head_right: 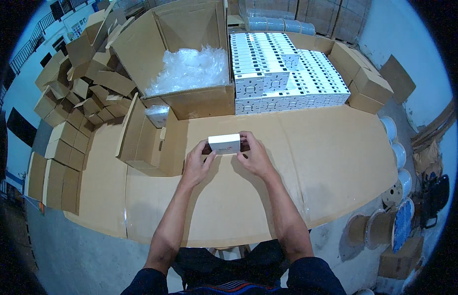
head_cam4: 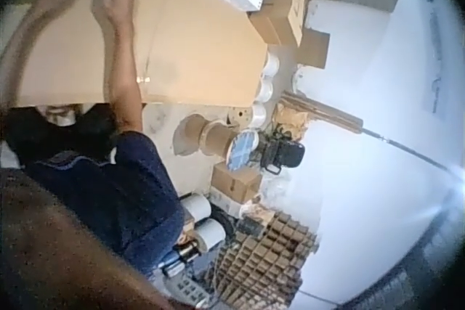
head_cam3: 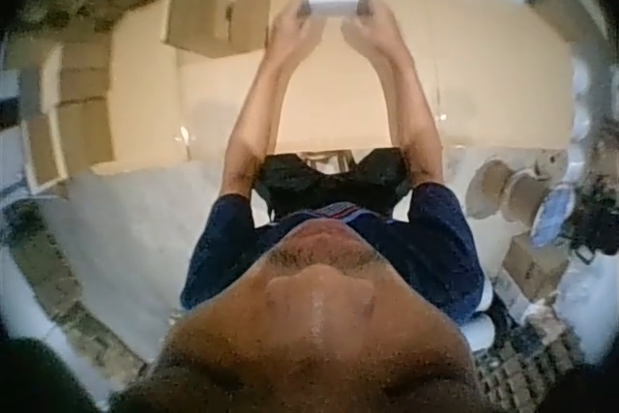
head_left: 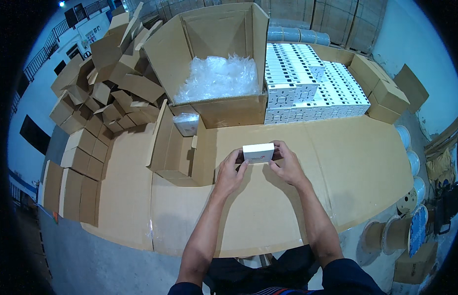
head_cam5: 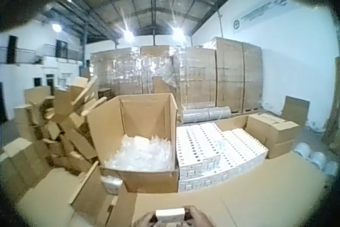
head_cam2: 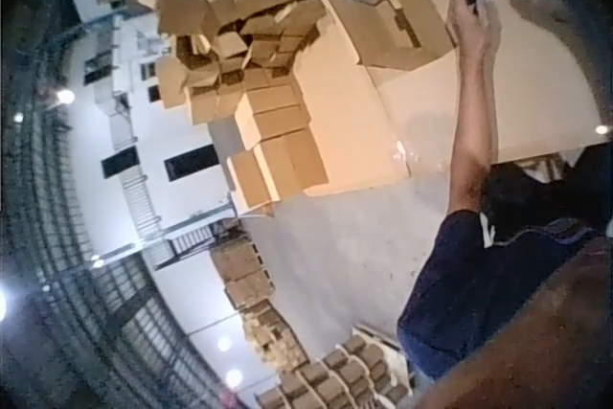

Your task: Place small product boxes into plastic bags and then into larger cardboard boxes for shipping.

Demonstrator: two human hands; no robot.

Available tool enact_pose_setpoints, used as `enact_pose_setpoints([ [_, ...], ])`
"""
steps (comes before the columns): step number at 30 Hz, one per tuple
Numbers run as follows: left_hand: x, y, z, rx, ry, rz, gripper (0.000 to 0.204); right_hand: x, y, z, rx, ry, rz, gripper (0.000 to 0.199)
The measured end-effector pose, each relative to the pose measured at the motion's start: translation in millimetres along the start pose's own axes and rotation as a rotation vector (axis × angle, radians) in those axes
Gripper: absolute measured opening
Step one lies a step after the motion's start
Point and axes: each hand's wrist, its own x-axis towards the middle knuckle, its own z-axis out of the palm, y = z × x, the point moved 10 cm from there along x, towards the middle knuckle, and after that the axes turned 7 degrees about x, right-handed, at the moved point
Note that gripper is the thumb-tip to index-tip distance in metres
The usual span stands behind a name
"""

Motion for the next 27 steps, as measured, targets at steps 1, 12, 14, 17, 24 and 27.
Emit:
enact_pose_setpoints([
  [1, 0, -1, 0, 0.000, 0.001, 0.000, 0.034, -1, -6, 1, -0.013, -0.014, -0.054, 0.049],
  [12, -4, 0, 3, 0.000, 0.002, 0.017, 0.050, -6, 8, -4, -0.587, 0.052, -0.193, 0.044],
  [14, -6, -2, -5, -0.033, 0.050, 0.043, 0.055, -6, 3, -3, -0.603, 0.055, -0.195, 0.043],
  [17, 1, 11, -30, -0.078, 0.155, 0.094, 0.061, 3, -8, -7, -0.598, 0.070, -0.224, 0.043],
  [24, 37, 86, -89, 0.078, 0.461, 0.185, 0.023, -4, -18, -21, -0.562, 0.112, -0.192, 0.040],
  [27, 94, 119, -98, 0.097, 0.509, 0.286, 0.020, -7, -17, -32, -0.572, 0.112, -0.181, 0.042],
])
